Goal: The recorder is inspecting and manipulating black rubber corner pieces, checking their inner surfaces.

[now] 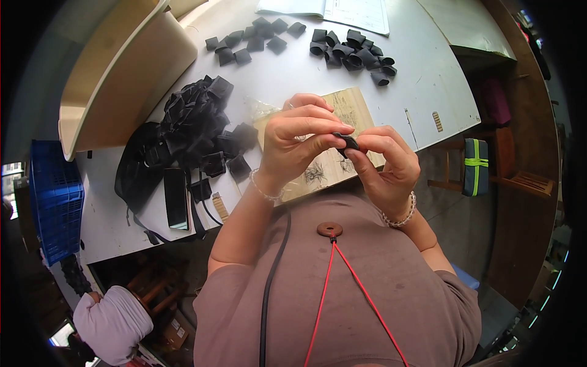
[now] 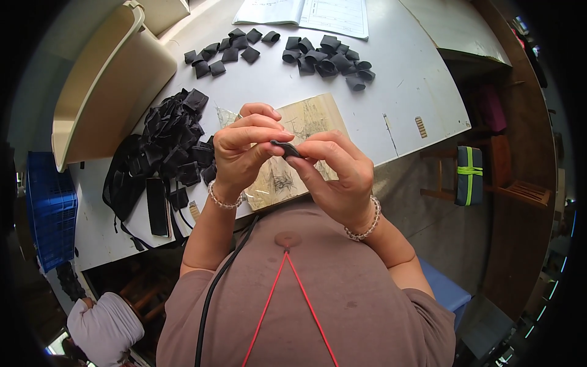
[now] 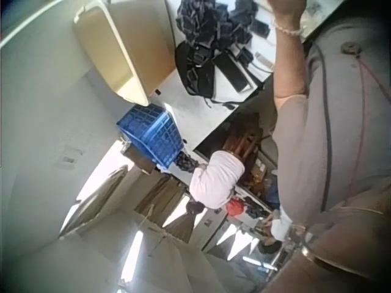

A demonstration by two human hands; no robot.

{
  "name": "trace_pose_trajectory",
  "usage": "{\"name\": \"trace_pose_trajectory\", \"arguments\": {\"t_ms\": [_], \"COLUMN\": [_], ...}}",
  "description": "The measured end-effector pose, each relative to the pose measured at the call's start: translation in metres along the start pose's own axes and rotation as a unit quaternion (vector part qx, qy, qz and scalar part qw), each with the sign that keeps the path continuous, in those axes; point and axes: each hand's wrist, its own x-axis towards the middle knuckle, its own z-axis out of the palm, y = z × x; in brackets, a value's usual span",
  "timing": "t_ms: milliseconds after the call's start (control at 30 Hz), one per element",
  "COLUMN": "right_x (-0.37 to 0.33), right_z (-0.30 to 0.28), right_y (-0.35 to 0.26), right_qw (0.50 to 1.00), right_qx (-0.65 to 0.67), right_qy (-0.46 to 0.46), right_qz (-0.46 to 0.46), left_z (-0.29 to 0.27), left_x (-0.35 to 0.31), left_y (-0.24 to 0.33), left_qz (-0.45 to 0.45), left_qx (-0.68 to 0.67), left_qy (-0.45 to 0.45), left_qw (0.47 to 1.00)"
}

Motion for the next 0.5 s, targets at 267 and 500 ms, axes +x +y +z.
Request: {"name": "trace_pose_trajectory", "arguments": {"t_ms": [267, 500], "right_x": [0.002, -0.007], "right_z": [0.002, -0.001], "right_y": [0.001, 0.01], "right_qw": [0.999, 0.974], "right_qx": [-0.025, 0.161], "right_qy": [0.009, -0.015], "right_qz": [-0.025, 0.16], "left_z": [0.01, 0.011], "left_x": [-0.01, -0.021], "left_y": [-0.009, 0.001], "left_qz": [-0.004, -0.13], "left_qx": [-0.037, -0.122], "left_qy": [0.055, 0.1], "left_qw": [0.998, 0.979]}}
